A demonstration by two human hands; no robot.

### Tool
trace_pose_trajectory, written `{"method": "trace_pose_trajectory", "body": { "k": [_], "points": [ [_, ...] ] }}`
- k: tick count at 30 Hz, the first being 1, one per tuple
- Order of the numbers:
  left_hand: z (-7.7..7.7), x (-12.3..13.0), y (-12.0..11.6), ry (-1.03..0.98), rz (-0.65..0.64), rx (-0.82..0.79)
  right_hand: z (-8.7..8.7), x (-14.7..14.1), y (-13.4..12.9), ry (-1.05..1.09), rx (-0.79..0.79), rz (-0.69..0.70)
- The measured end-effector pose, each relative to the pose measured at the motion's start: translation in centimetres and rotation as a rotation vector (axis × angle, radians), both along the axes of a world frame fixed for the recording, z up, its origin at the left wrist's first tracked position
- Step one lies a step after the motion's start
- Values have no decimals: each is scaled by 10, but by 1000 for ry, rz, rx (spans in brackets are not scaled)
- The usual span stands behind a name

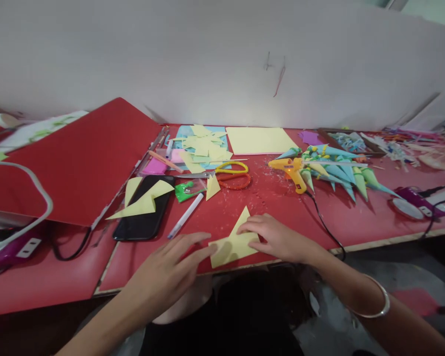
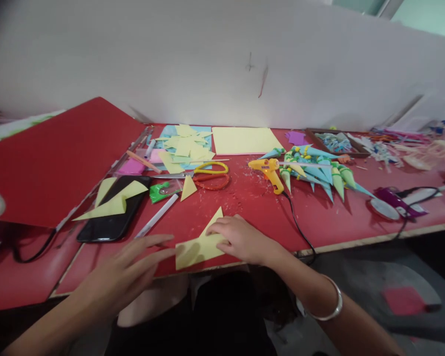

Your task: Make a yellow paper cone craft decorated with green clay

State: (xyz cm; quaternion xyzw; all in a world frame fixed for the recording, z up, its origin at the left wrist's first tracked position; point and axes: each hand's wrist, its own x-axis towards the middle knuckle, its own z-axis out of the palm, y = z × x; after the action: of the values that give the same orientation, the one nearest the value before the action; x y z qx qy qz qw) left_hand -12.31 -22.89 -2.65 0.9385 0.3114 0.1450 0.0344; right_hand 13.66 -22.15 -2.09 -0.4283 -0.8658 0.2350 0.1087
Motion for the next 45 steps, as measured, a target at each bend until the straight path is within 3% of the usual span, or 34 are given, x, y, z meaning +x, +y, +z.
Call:
{"method": "trace_pose_trajectory", "body": {
  "k": [4, 11, 17, 25, 31, 38, 45],
  "points": [
    [10, 22, 5, -152, -3, 16, 9, -1, 9, 72, 23, 10],
    [3, 67, 18, 101, 159, -52, 7, 0, 35, 332, 112, -108],
    [-4, 84, 26, 210, 246, -83, -12, 6, 52, 407, -94, -377],
    [-14, 92, 23, 193, 360, -10, -24, 0, 35, 582, -168, -459],
    [-13, 94, 25, 212, 339, 13, -31, -3, 25, 490, -111, -534],
    [-10, 99, 24, 258, 332, 13, -27, -11, 16, 200, 96, -564],
    [-8, 101, 25, 309, 321, -2, -31, -10, 11, 152, 168, -564]
  ]
}}
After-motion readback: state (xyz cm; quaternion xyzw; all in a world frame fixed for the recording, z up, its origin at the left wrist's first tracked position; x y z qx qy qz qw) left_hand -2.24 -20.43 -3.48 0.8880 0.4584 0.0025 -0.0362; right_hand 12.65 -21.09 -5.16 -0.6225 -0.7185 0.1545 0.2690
